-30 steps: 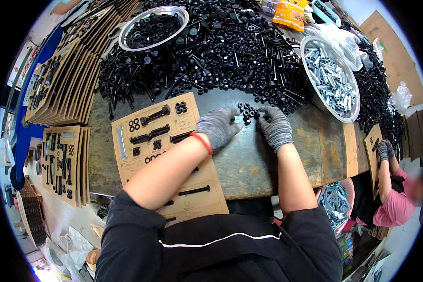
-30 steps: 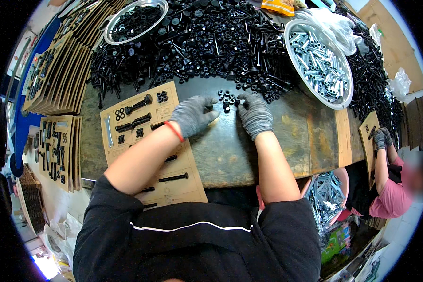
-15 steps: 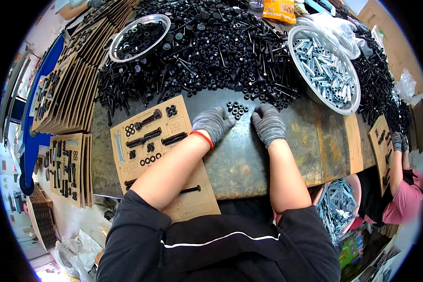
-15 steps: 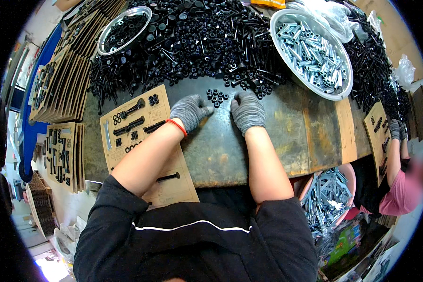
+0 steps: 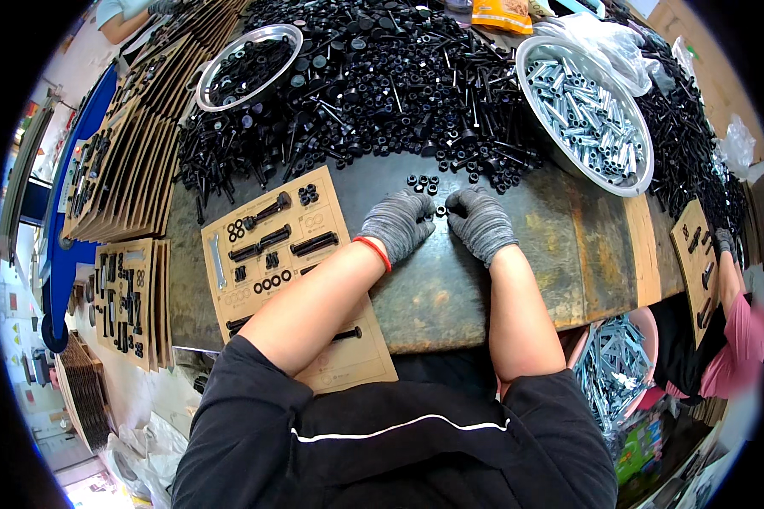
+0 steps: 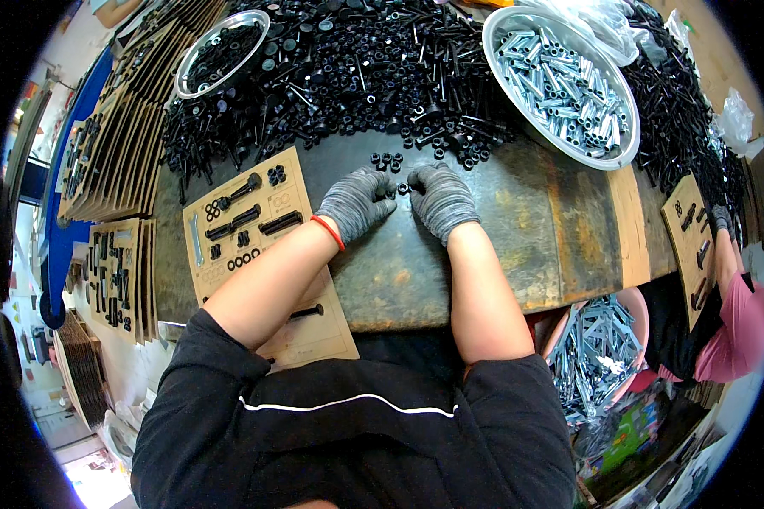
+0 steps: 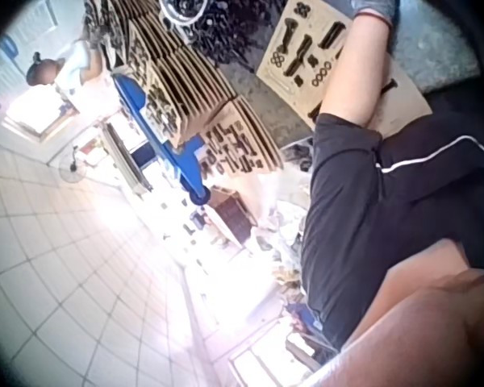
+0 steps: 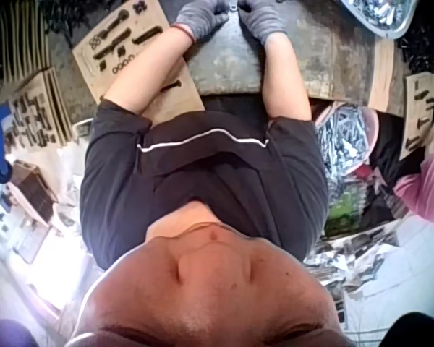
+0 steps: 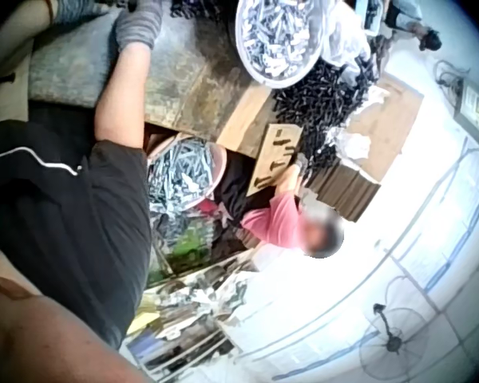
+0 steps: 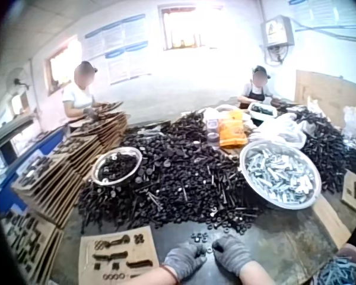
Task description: The person arranges various metal tools and hardware onto a cardboard backing sheet. They pick up hammers, bolts, washers, and a wrench from piles on the table and place them into designated slots on the board. The person repeats this process to complete multiple tool kit assemblies.
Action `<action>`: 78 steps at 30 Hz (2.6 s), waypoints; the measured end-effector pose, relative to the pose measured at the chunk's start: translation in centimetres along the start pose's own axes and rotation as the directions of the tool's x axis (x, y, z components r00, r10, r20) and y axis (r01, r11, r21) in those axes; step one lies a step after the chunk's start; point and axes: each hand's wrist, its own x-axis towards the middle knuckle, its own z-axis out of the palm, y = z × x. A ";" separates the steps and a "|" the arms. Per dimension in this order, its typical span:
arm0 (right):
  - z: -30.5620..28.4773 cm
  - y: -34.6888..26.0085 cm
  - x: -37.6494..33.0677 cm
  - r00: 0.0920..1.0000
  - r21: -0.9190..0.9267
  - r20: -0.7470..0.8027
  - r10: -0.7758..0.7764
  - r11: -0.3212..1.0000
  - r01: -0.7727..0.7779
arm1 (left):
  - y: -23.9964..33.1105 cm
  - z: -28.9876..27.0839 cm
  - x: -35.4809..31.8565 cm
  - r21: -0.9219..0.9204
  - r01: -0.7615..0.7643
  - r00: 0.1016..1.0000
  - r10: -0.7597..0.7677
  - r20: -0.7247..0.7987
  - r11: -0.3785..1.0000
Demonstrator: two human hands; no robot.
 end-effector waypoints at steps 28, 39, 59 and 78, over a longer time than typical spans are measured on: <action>11.5 -25.2 -3.8 0.827 0.048 0.142 -0.544 0.838 0.543 | -20.6 -11.3 -28.2 0.070 0.242 0.957 -0.226 -0.182 0.968; 18.1 -32.3 -1.4 0.709 -0.161 0.501 -0.496 0.751 0.640 | -22.1 -10.1 -28.9 -0.055 0.232 0.923 -0.238 -0.302 0.971; 4.3 -12.1 0.1 0.959 -0.176 -0.282 -0.034 0.984 -0.017 | -25.3 -5.1 -33.3 -0.558 0.151 0.497 -0.551 -0.671 0.816; 2.1 -2.8 2.3 0.959 0.197 -0.117 0.260 0.952 -0.234 | -26.2 -4.6 -32.1 -0.454 0.325 0.514 -0.558 -0.651 0.829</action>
